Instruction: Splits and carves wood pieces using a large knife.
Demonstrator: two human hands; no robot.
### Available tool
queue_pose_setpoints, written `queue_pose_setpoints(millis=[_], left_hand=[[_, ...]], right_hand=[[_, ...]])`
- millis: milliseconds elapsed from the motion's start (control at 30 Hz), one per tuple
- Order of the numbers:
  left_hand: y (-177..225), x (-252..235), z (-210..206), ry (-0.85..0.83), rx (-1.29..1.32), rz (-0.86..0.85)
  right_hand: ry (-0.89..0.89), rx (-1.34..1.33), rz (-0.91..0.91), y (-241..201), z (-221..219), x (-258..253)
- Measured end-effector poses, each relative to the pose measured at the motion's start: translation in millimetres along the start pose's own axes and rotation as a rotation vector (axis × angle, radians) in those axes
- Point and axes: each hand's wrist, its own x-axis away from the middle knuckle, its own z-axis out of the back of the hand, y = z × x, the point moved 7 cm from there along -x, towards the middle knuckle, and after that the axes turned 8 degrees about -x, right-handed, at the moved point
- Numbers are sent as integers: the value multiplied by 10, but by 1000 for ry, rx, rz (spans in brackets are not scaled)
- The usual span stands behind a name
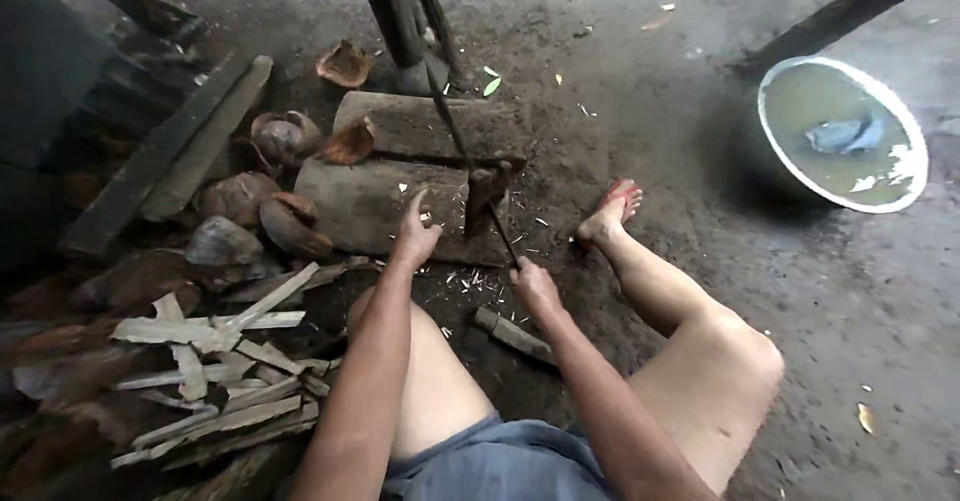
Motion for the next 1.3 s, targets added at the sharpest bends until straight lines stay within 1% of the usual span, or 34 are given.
queue_pose_setpoints(millis=[67, 133, 200, 233, 333, 467, 533, 600, 633, 733, 767, 867, 967, 1133, 1233, 1300], left_hand=[[105, 23, -28, -30, 55, -52], [160, 46, -24, -77, 84, -110], [171, 112, -71, -144, 93, -182], [162, 164, -112, -147, 91, -210], [212, -29, -141, -51, 109, -284], [202, -61, -105, -36, 97, -254], [203, -43, -102, -32, 26, -251], [170, -120, -145, -32, -12, -271], [176, -158, -157, -29, -18, -264], [218, -166, -176, -44, -92, -139], [245, -166, -191, -43, -110, -129], [344, -182, -244, -63, -124, -186], [517, -77, -226, -82, -133, -164], [547, -128, -308, -98, -128, -224], [506, -160, -323, -108, -137, -231], [465, -160, -338, -96, -138, -269]], right_hand=[[-67, 3, -71, 223, -357, -261], [-63, -1, -89, 316, -560, -293], [-63, 8, -120, 360, -600, -228], [-76, 6, -141, 380, -617, -188], [-101, -7, -138, 323, -512, -242], [-101, -92, -111, 478, -485, -218], [-90, -94, -124, 580, -470, -191], [-54, -136, -95, 584, -427, -104], [-18, -167, -54, 533, -379, -42], [105, -249, 113, 267, -163, 263], [155, -270, 182, 160, -65, 377], [304, -297, 399, -162, 248, 668], [349, -300, 537, -416, 459, 832], [354, -217, 574, -591, 502, 828], [309, -182, 515, -570, 414, 734], [290, -164, 481, -553, 365, 708]])
